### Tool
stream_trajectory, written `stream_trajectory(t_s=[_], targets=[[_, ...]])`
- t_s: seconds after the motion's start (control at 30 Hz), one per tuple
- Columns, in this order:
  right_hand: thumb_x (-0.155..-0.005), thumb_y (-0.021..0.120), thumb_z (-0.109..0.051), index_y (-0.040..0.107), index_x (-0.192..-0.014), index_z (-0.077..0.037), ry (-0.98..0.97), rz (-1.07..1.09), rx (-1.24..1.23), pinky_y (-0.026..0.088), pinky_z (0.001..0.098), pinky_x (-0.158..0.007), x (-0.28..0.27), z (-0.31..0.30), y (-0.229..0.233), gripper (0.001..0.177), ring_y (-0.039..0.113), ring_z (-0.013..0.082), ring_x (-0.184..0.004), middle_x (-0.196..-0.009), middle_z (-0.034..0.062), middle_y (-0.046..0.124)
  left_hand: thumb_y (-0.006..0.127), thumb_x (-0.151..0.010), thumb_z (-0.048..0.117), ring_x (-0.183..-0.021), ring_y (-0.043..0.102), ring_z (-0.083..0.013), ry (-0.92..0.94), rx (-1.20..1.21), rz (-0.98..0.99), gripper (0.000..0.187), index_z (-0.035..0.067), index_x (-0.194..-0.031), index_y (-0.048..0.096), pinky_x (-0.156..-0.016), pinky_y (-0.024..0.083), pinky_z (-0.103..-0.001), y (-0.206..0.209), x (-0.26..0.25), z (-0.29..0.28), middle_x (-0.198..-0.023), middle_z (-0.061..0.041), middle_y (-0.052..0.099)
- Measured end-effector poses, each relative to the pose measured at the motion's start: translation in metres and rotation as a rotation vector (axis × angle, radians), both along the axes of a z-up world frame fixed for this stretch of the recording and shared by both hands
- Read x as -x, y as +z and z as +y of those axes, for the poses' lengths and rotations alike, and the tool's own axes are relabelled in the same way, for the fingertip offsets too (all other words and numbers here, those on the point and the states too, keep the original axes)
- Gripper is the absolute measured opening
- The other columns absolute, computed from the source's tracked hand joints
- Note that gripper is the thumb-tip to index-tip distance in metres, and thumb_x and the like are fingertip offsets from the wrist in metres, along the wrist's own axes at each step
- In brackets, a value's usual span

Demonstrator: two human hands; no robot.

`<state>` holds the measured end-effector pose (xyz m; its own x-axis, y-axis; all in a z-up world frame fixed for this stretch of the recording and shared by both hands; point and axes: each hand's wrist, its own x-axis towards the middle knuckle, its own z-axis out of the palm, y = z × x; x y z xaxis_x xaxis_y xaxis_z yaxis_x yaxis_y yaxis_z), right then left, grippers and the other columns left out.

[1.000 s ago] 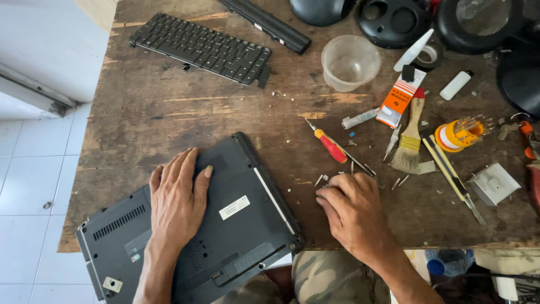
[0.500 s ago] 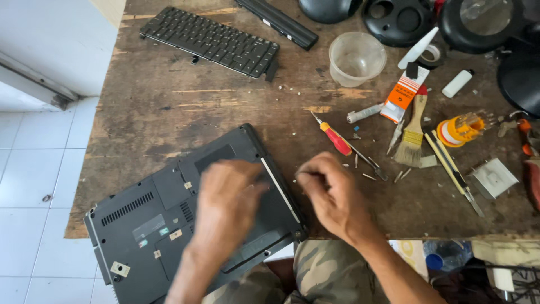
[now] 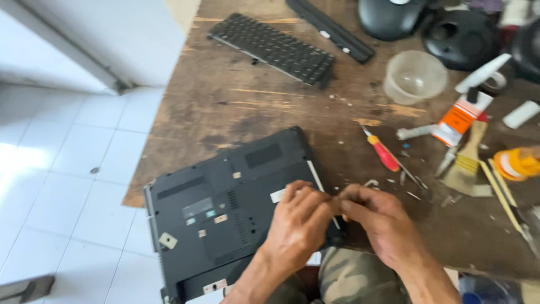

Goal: The person removes a battery cover from the bottom of a laptop, then uses a screwdriver to remove several screws. They flip the laptop over, open the lid, and briefly touch the keyboard before closing it again.

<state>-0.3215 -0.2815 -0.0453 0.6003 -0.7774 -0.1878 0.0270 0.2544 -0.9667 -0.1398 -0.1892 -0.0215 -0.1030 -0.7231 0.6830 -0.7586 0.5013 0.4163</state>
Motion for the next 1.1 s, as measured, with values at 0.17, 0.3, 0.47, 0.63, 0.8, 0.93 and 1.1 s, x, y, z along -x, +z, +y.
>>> stream_trajectory(t_s=[0.17,0.3,0.47,0.63,0.8,0.93,1.1], targets=[[-0.104,0.066,0.000,0.075,-0.098,0.009,0.013,-0.128,-0.018,0.046,0.0353,-0.081,0.015,0.007,-0.016,0.014,0.060,0.0218,-0.089,-0.093,0.0142,0.067,0.046,-0.118,-0.002,-0.086,0.062,-0.0348,-0.011,0.043,0.044,0.024,-0.004,-0.106,0.067,-0.090,0.051,-0.050,0.006,-0.001,0.005,-0.106,-0.018,0.064],[-0.097,0.076,-0.005,0.085,-0.135,-0.001,-0.159,0.320,0.237,0.056,0.0262,-0.102,0.025,0.018,0.001,0.039,0.075,0.0138,-0.105,-0.117,0.0079,0.086,0.042,-0.117,0.000,-0.095,0.071,-0.0341,-0.012,0.012,0.108,0.031,0.002,-0.118,0.072,-0.095,0.051,-0.049,0.001,-0.014,0.007,-0.111,-0.014,0.072],[-0.088,0.084,-0.031,0.085,-0.118,-0.019,-0.017,0.493,1.064,0.055,0.0372,-0.102,0.070,0.016,-0.069,0.032,0.071,0.0225,-0.103,-0.114,0.0019,0.078,0.041,-0.101,-0.011,-0.097,0.067,-0.0296,0.272,-0.027,0.192,0.042,0.012,-0.109,0.075,-0.089,0.050,-0.048,-0.013,-0.082,0.007,-0.110,-0.007,0.077],[-0.093,0.081,-0.035,0.082,-0.109,-0.025,-0.040,0.610,1.310,0.051,0.0444,-0.093,0.070,0.028,-0.081,0.019,0.064,0.0286,-0.097,-0.114,-0.0009,0.072,0.070,-0.106,0.004,-0.105,0.076,-0.0297,0.466,-0.128,0.327,0.017,0.007,-0.115,0.084,-0.091,0.059,-0.041,-0.015,-0.144,0.002,-0.113,-0.012,0.075],[-0.100,0.077,-0.013,0.080,-0.109,-0.009,-0.085,0.567,1.256,0.052,0.0435,-0.097,0.059,0.007,-0.077,0.010,0.064,0.0314,-0.098,-0.108,0.0091,0.072,0.058,-0.115,0.015,-0.131,0.066,-0.0447,0.413,-0.317,0.467,0.026,0.010,-0.137,0.071,-0.110,0.064,-0.071,-0.046,-0.161,0.004,-0.140,-0.014,0.065],[-0.103,0.079,-0.009,0.081,-0.110,-0.008,-0.141,0.645,1.259,0.052,0.0471,-0.101,0.044,-0.019,-0.071,0.008,0.064,0.0347,-0.101,-0.110,0.0104,0.070,0.054,-0.118,0.021,-0.141,0.062,-0.0450,0.404,-0.336,0.510,0.031,0.014,-0.145,0.066,-0.114,0.063,-0.071,-0.066,-0.166,0.000,-0.148,-0.012,0.062],[-0.104,0.082,-0.004,0.079,-0.111,-0.002,-0.185,0.642,1.347,0.051,0.0496,-0.101,0.034,-0.045,-0.066,0.008,0.067,0.0357,-0.102,-0.111,0.0135,0.072,0.055,-0.117,0.025,-0.145,0.061,-0.0425,0.417,-0.305,0.578,0.035,0.016,-0.149,0.063,-0.117,0.061,-0.071,-0.065,-0.167,0.004,-0.150,-0.009,0.062]])
